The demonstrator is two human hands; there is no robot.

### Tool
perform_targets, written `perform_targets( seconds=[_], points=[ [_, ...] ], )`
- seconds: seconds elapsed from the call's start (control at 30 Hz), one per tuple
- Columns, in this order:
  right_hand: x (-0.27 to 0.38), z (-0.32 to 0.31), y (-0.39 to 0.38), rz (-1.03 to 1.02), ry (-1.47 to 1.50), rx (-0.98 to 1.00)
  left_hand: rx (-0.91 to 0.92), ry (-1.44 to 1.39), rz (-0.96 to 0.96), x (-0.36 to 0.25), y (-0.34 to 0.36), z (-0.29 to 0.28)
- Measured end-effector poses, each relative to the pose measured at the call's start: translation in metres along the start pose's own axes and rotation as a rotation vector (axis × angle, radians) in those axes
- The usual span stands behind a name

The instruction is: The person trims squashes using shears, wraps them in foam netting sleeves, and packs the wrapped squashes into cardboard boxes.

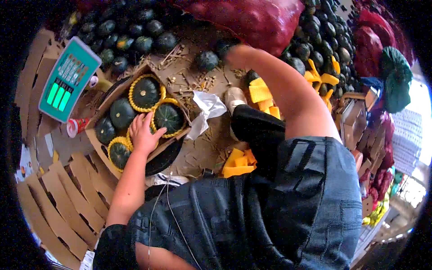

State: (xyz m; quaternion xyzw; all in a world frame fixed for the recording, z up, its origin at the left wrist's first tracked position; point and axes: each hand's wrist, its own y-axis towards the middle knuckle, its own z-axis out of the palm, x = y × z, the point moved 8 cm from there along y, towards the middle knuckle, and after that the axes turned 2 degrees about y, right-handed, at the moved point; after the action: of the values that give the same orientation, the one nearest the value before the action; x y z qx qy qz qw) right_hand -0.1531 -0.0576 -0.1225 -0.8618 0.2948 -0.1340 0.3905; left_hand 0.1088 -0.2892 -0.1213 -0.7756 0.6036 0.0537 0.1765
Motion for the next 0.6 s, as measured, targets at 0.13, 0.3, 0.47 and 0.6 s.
perform_targets(
  seconds=[0.13,0.3,0.47,0.6],
  points=[
    [-0.05,0.161,-0.044,0.19,-0.112,0.316,0.093,-0.016,-0.046,-0.005,0.003,0.002],
    [-0.05,0.155,-0.039,0.219,-0.034,0.184,0.082,0.016,-0.083,-0.018,-0.011,-0.009],
    [-0.044,0.165,-0.063,0.075,-0.034,0.257,0.018,-0.08,-0.057,-0.036,-0.045,-0.021],
    [-0.056,0.177,-0.095,0.137,0.184,0.143,-0.041,-0.104,-0.007,-0.036,-0.087,-0.041]
  ],
)
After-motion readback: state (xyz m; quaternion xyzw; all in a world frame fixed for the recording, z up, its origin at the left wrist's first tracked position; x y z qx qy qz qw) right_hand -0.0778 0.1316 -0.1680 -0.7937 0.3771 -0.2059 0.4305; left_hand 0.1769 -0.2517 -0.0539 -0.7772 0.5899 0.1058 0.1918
